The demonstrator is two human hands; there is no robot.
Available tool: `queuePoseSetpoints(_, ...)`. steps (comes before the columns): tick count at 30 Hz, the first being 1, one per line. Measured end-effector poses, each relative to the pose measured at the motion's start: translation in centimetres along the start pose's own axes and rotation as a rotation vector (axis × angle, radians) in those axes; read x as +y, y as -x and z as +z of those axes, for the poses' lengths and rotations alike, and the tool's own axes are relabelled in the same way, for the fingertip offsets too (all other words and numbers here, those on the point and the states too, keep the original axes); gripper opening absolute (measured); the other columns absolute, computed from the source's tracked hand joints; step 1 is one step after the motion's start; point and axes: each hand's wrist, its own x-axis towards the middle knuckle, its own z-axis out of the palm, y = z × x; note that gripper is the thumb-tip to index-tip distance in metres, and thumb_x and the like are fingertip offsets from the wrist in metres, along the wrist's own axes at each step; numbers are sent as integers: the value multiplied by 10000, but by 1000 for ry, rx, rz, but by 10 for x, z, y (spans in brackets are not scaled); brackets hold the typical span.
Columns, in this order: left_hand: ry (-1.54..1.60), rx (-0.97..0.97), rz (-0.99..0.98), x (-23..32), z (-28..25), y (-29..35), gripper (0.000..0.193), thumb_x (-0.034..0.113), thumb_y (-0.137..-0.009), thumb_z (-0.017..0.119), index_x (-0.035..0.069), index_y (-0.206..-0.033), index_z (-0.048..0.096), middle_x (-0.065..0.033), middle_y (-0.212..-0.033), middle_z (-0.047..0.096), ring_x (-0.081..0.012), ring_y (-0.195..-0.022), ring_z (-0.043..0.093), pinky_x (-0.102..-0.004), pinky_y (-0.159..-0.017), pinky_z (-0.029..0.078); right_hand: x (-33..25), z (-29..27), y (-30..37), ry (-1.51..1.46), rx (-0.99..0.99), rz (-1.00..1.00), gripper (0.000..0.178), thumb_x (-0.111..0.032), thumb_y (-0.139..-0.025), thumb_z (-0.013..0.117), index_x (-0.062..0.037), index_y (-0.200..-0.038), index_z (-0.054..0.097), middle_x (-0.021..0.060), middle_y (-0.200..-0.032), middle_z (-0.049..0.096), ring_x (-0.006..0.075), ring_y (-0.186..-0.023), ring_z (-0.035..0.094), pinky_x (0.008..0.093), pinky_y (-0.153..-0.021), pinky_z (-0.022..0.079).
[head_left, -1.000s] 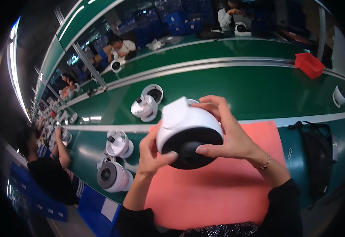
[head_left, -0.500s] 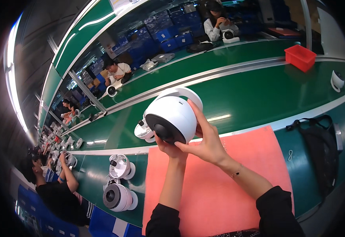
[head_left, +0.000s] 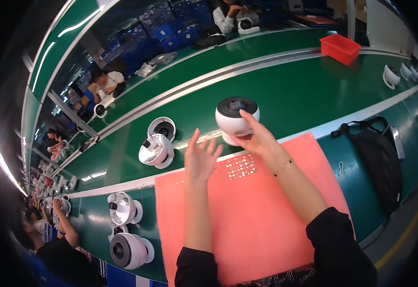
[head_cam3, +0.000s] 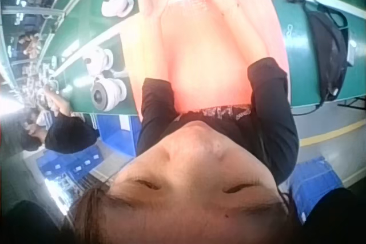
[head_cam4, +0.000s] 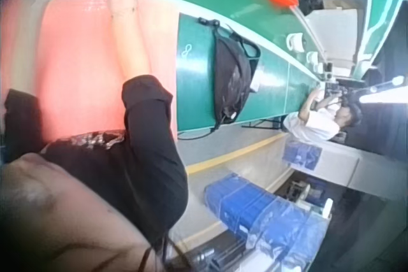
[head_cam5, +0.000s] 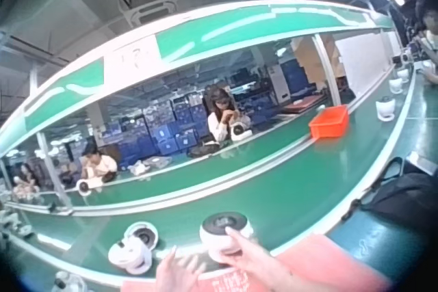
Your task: The person assembles security cameras by hand, fitting the lens dome into the camera housing, rotating the parts together, and placing the assembled cameras onto the conveyor belt.
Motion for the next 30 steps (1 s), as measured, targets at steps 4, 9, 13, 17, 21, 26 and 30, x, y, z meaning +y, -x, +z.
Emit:
queuePoseSetpoints(4,-319,290,203,37,-70,-31,828,213,-722,711,184,-1334,154,-122,-1364,219,-288,-1212,369,-401,-884,342,-3,-28,-28,257,152,-250,856,-348,-740,716,-61,-1261,102,159,-1215,373,286,-1073,479,410,-867,464)
queuePoseSetpoints(9,-19,603,439,49,-112,-39,763,170,-757,684,177,-1295,142,-119,-1270,380,-289,-1198,406,-335,-807,424,7,-25,-22,245,167,-268,879,-358,-741,714,-55,-1290,98,157,-1227,359,290,-1104,450,440,-935,398)
queuePoseSetpoints(13,14,493,573,41,-133,-57,579,242,-823,608,8,-1272,327,-165,-1291,376,-298,-1198,396,-421,-1043,282,19,-26,-16,194,-20,-101,717,-305,-760,700,-46,-1258,254,139,-1187,399,260,-1103,450,430,-914,407)
queuePoseSetpoints(17,-38,428,573,45,-142,-56,658,265,-799,639,-16,-1289,301,-197,-1285,368,-319,-1183,409,-422,-1026,326,38,-11,0,183,-93,29,593,-207,-780,670,-36,-1248,349,123,-1139,444,215,-1041,492,381,-857,434)
queuePoseSetpoints(21,-204,400,434,71,-109,-21,727,349,-767,669,-67,-1256,327,-280,-1170,456,-351,-1062,524,-388,-909,461,44,7,22,1071,-456,-302,744,-210,-760,658,-106,-1373,248,134,-1209,423,233,-1056,471,363,-881,405)
queuePoseSetpoints(26,-378,318,262,83,-72,7,680,503,-738,603,-4,-1169,464,-239,-980,574,-277,-880,625,-334,-704,549,27,22,69,1838,-407,-1046,799,-59,-639,678,-130,-1344,309,204,-1325,221,443,-1157,254,499,-938,348)
queuePoseSetpoints(30,-425,165,140,77,-37,22,562,492,-797,514,12,-1089,548,-129,-915,635,-196,-810,640,-322,-614,547,0,0,91,2058,-396,-1215,671,49,-588,639,-153,-1211,489,144,-1319,268,419,-1147,265,487,-928,370)
